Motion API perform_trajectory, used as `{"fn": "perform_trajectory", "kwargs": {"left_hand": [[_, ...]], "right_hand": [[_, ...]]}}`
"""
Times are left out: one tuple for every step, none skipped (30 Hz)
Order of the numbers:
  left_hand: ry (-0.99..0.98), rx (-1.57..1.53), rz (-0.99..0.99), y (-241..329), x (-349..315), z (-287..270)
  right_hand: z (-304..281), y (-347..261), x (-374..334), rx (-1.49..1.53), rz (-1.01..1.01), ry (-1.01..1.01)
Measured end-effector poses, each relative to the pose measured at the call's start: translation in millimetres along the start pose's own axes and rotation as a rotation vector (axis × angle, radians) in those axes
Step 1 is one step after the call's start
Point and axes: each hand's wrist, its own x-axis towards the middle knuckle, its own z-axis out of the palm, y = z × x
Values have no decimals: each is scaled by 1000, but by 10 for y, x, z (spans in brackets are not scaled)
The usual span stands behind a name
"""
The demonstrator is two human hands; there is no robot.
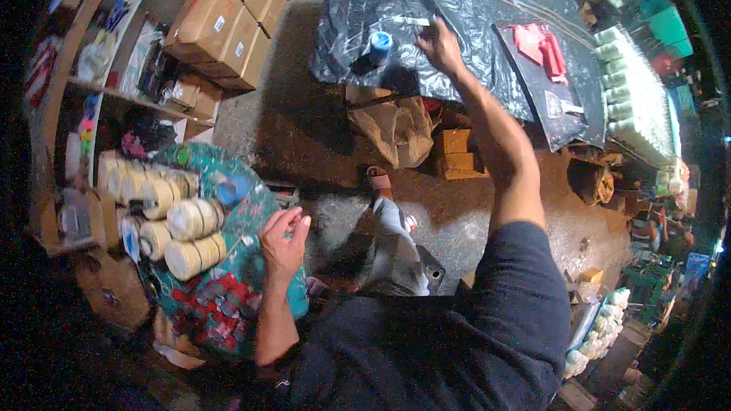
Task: The person is assembling fireworks by inserting wooden sticks into red cylindrical containers. They handle the sticks and containers one at a time, placing them on a green table.
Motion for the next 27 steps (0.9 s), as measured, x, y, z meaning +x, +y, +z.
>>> {"fn": "perform_trajectory", "kwargs": {"left_hand": [[20,-11,-8,77,337,166],[46,-29,-9,142,692,324],[26,-17,-1,212,963,439],[13,-7,9,289,1231,541],[4,2,23,359,1496,627],[14,28,67,428,1739,727],[20,23,59,505,1991,792],[21,23,48,568,2221,844],[23,26,31,620,2440,878],[59,62,73,640,2733,923],[51,119,121,626,3058,935],[75,139,100,610,3397,990],[121,186,205,577,3785,1047],[150,287,287,548,4180,1110],[135,201,280,524,4594,1197],[154,276,370,503,4993,1260],[180,260,373,505,5435,1388],[220,279,461,507,5807,1514],[213,334,460,520,6182,1645],[223,381,476,541,6521,1793],[239,464,449,553,6792,1960],[205,489,400,575,7036,2130],[162,497,393,583,7222,2296],[73,541,397,572,7359,2426],[-51,615,353,575,7475,2541],[-133,652,367,568,7543,2628],[-116,644,395,561,7577,2671]], "right_hand": [[40,290,241,22,7,6],[121,523,612,-30,-103,68],[186,715,987,-62,-75,35],[228,878,1280,-125,-146,29],[255,1004,1583,-197,-178,19],[225,1135,1848,-205,-217,-32],[245,1211,2130,-302,-246,-36],[270,1291,2364,-327,-275,-56],[334,1347,2558,-361,-281,-94],[393,1377,2780,-351,-310,-117],[420,1430,2962,-360,-305,-154],[456,1495,3061,-376,-302,-196],[495,1554,3144,-395,-297,-208],[540,1598,3203,-419,-298,-223],[579,1632,3240,-479,-253,-268],[606,1672,3206,-484,-285,-271],[636,1690,3187,-540,-328,-228],[638,1709,3167,-535,-331,-223],[639,1719,3150,-526,-352,-210],[627,1731,3106,-505,-389,-203],[638,1729,3031,-508,-453,-123],[638,1715,2989,-501,-499,-102],[631,1698,2952,-542,-468,-142],[616,1686,2874,-537,-530,-72],[597,1666,2870,-458,-506,-142],[583,1647,2860,-459,-514,-107],[576,1620,2837,-454,-517,-80]]}}
